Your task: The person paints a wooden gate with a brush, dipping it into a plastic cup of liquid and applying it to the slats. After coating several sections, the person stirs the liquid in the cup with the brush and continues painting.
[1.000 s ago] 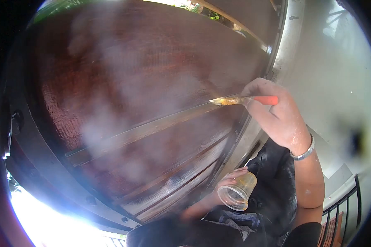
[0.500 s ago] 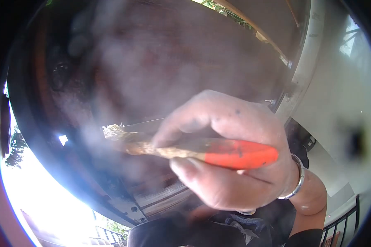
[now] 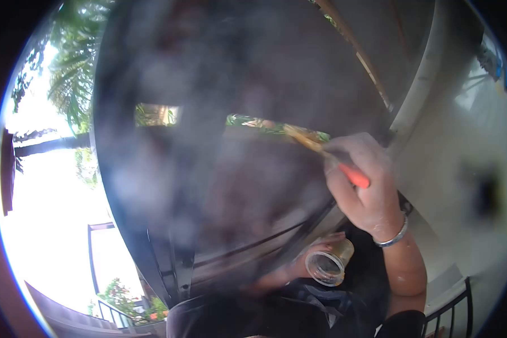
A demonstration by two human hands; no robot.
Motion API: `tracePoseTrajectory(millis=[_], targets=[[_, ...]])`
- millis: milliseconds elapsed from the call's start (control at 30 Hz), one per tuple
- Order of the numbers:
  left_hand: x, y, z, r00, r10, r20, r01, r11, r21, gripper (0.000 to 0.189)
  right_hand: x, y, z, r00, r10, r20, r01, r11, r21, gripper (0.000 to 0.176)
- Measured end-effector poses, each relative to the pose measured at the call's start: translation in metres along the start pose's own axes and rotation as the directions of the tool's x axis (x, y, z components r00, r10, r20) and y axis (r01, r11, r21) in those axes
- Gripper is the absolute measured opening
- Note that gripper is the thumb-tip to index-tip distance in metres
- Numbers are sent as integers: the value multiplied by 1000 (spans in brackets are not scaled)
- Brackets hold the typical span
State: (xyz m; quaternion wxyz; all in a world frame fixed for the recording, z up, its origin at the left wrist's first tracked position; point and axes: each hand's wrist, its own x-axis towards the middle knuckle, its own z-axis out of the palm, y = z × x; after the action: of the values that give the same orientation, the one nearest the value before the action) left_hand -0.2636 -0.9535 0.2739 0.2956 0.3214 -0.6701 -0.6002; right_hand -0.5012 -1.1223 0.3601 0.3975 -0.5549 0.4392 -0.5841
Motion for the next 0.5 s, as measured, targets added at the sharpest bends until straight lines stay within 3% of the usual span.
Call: tracePoseTrajectory(millis=[100, 167, 200, 267, 367, 400, 433, 500], targets=[[-7, -5, 3, 999, 38, -9, -37, 999, 2, 84, 0, -35, -1, 994, -87, -64, 95, 985, 141, 21], [-8, -1, 2, 997, 72, -22, -72, 997, 14, 84, -7, -57, -12, 988, 149, -43, -134, 960, 248, 21], [-6, 4, 0, 995, 96, -28, -95, 995, 26, 83, -13, -59, -21, 988, 152, -31, -139, 958, 249, 22], [-1, 20, -4, 995, 93, -34, -91, 994, 60, 83, -21, -64, -35, 994, 95, -58, -72, 946, 315, 27], [-1, 40, -7, 995, 81, -51, -75, 992, 104, 81, -32, -94, -47, 993, -121, -11, 114, 897, 427, 30], [-1, 41, -6, 992, 110, -67, -102, 988, 115, 80, -33, -106, -43, 988, -149, -27, 151, 946, 287, 34], [-1, 43, -7, 987, 137, -83, -126, 984, 130, 79, -30, -114, -38, 974, -226, -19, 222, 935, 277, 34], [-4, 50, -7, 982, 158, -104, -139, 975, 170, 77, -23, -123, -28, 918, -391, 62, 325, 833, 449, 30]])
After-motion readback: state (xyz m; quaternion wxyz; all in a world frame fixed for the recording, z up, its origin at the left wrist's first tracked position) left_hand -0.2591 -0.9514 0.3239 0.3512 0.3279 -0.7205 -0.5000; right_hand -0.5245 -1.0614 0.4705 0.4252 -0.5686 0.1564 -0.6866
